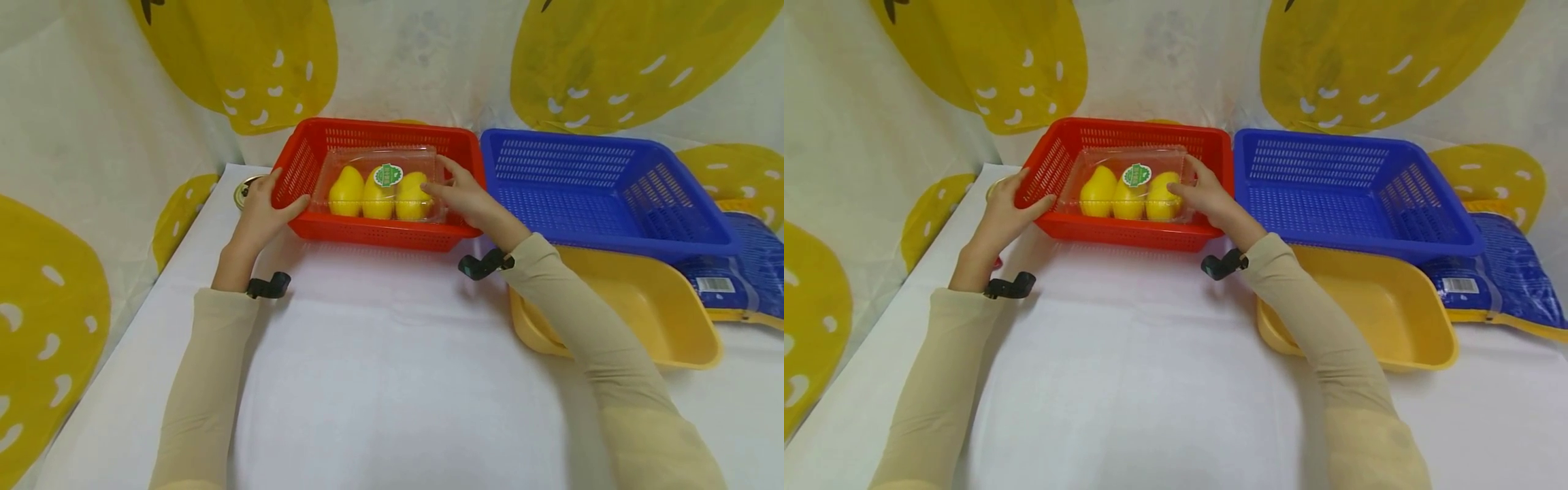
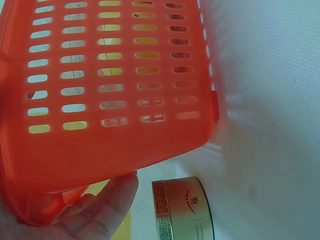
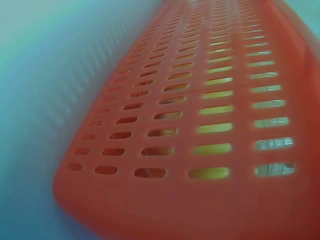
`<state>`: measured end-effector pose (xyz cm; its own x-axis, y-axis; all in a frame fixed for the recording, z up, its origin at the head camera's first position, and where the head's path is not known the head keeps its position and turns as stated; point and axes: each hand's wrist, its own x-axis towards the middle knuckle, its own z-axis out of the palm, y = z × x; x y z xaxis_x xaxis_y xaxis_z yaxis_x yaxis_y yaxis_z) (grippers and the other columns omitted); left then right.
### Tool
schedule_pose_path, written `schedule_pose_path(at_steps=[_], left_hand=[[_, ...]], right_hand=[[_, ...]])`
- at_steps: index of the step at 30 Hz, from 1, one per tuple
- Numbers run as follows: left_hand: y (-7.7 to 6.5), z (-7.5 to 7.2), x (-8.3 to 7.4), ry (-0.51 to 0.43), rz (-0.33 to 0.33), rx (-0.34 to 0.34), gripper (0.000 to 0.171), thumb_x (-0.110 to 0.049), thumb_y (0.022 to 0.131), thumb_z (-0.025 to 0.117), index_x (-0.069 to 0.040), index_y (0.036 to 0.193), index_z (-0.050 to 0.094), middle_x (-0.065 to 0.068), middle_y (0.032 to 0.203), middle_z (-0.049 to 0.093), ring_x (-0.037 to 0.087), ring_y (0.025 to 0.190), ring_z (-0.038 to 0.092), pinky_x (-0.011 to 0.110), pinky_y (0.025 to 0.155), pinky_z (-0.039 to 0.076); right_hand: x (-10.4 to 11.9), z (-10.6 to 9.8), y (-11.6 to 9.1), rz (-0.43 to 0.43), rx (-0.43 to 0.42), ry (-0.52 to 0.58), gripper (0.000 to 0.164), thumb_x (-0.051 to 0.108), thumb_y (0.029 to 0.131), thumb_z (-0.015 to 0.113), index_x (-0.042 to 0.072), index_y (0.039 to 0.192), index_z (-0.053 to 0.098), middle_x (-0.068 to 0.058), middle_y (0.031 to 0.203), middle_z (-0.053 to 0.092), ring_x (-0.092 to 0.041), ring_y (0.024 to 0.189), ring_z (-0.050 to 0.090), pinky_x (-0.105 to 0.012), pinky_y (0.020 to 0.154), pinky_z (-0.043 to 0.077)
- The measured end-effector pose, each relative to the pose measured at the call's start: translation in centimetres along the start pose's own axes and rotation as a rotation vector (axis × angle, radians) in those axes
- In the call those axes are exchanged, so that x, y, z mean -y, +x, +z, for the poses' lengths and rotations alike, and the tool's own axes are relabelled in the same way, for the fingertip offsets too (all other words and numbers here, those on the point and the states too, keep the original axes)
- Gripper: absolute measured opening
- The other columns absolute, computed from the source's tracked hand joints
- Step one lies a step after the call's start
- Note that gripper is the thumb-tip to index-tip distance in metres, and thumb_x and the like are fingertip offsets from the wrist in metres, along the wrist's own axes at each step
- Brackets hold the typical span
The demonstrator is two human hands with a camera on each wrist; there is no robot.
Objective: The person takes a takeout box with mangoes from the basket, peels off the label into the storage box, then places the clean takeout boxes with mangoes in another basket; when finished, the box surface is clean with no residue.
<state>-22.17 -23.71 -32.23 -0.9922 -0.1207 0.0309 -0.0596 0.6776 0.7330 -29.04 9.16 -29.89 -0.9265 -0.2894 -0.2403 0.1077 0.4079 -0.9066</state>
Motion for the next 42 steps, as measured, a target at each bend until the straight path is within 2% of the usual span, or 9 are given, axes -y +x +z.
schedule_pose_path(at_steps=[6,12,23,33,37,42], left_hand=[[-0.1,0.1,0.0,-0.006,-0.010,0.001,0.088,-0.047,0.091,0.061,-0.012,0.157,0.015,0.018,0.158,0.016,0.039,0.139,0.029,0.058,0.105,0.040],[-0.1,0.1,0.0,-0.008,-0.011,-0.003,0.087,-0.046,0.092,0.062,-0.012,0.157,0.015,0.018,0.157,0.017,0.039,0.139,0.029,0.057,0.104,0.040],[0.0,0.1,0.2,-0.003,0.008,-0.006,0.089,-0.048,0.091,0.061,-0.010,0.157,0.015,0.019,0.157,0.017,0.039,0.140,0.027,0.057,0.104,0.040],[0.2,0.2,0.3,-0.004,-0.003,0.000,0.089,-0.048,0.091,0.062,-0.011,0.157,0.015,0.020,0.157,0.017,0.040,0.139,0.029,0.057,0.104,0.040],[0.1,0.2,0.3,-0.009,0.003,0.000,0.088,-0.046,0.091,0.062,-0.011,0.157,0.015,0.020,0.157,0.018,0.039,0.139,0.029,0.057,0.104,0.040],[0.0,0.0,0.1,-0.014,0.006,0.001,0.087,-0.046,0.092,0.061,-0.010,0.157,0.015,0.019,0.157,0.017,0.039,0.139,0.029,0.058,0.104,0.040]], right_hand=[[0.1,0.0,-0.2,0.012,-0.028,0.023,0.075,0.023,0.100,0.055,0.024,0.158,0.009,-0.017,0.143,0.039,-0.028,0.118,0.046,-0.039,0.098,0.050],[0.2,0.0,-0.2,0.019,-0.075,0.051,0.073,0.023,0.100,0.054,0.023,0.158,0.009,-0.014,0.151,0.031,-0.028,0.125,0.041,-0.040,0.104,0.046],[0.6,-0.2,-0.4,0.020,-0.098,0.227,0.070,0.019,0.100,0.053,0.023,0.157,0.012,-0.010,0.152,0.032,-0.027,0.127,0.044,-0.045,0.103,0.046],[1.0,0.0,-0.3,0.009,-0.116,0.239,0.070,0.017,0.100,0.054,0.024,0.157,0.014,-0.011,0.149,0.034,-0.026,0.123,0.045,-0.043,0.101,0.048],[1.7,-0.1,-0.5,0.017,-0.114,0.270,0.070,0.019,0.100,0.054,0.026,0.157,0.014,-0.010,0.150,0.034,-0.026,0.125,0.045,-0.044,0.103,0.046],[2.4,-0.4,-0.8,0.029,-0.110,0.240,0.070,0.021,0.100,0.055,0.027,0.157,0.014,-0.011,0.150,0.034,-0.026,0.129,0.042,-0.045,0.105,0.044]])
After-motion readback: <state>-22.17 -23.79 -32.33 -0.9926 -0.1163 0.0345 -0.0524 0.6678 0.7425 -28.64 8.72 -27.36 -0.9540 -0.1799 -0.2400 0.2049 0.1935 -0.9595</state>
